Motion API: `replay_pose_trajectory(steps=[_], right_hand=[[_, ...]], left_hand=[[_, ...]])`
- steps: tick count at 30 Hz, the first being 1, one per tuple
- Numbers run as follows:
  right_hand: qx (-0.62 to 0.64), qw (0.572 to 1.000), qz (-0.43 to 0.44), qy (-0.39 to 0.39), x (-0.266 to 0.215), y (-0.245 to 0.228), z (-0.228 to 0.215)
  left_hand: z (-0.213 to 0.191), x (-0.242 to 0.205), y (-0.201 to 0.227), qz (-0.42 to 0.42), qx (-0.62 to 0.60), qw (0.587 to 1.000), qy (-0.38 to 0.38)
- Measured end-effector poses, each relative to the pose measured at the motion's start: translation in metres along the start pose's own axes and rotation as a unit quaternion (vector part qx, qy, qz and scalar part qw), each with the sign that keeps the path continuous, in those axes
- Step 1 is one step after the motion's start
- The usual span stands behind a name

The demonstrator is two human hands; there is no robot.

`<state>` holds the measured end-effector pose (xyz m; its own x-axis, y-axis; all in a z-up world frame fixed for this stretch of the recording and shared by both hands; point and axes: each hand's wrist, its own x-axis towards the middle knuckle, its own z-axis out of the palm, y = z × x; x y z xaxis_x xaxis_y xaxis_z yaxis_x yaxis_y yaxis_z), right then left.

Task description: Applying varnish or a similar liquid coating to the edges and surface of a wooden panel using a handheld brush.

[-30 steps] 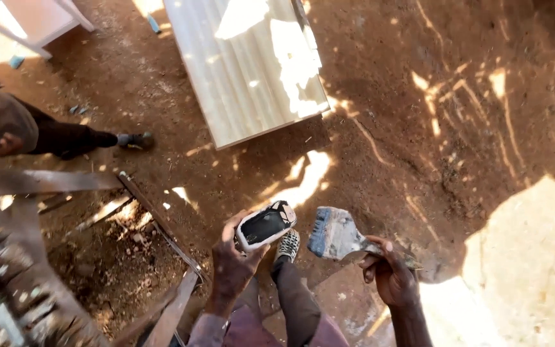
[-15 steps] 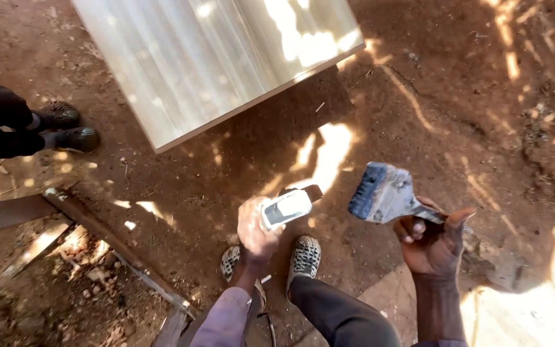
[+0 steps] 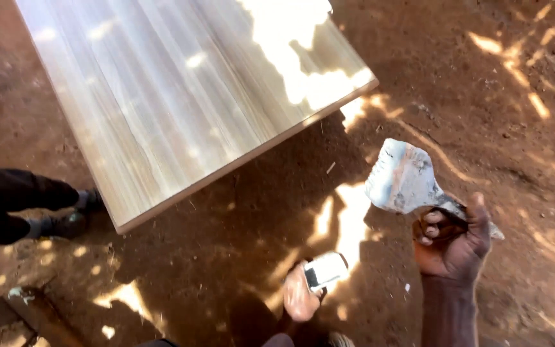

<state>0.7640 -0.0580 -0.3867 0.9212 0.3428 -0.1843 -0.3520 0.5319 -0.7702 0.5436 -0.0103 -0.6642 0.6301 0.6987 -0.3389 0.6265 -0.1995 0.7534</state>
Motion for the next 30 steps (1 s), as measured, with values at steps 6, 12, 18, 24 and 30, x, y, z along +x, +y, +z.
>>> replay_pose_trajectory(steps=[6, 12, 18, 24, 30], right_hand=[[-0.052, 0.996, -0.074, -0.003, 0.007, 0.044, 0.034], [0.018, 0.998, -0.062, 0.0, 0.011, 0.063, 0.064], [0.065, 0.992, -0.11, -0.017, 0.033, 0.072, 0.057], [0.14, 0.986, -0.093, 0.021, 0.073, 0.081, 0.045], [0.116, 0.987, -0.103, 0.044, 0.081, 0.091, 0.063]], left_hand=[[0.02, 0.015, -0.038, 0.116, 0.08, 0.989, -0.037], [-0.055, 0.002, 0.019, 0.053, 0.211, 0.961, -0.173], [-0.212, -0.005, 0.127, 0.056, 0.246, 0.938, -0.237], [-0.299, -0.004, 0.136, 0.021, 0.002, 0.996, 0.085], [-0.3, 0.006, 0.092, 0.014, -0.027, 0.979, 0.2]])
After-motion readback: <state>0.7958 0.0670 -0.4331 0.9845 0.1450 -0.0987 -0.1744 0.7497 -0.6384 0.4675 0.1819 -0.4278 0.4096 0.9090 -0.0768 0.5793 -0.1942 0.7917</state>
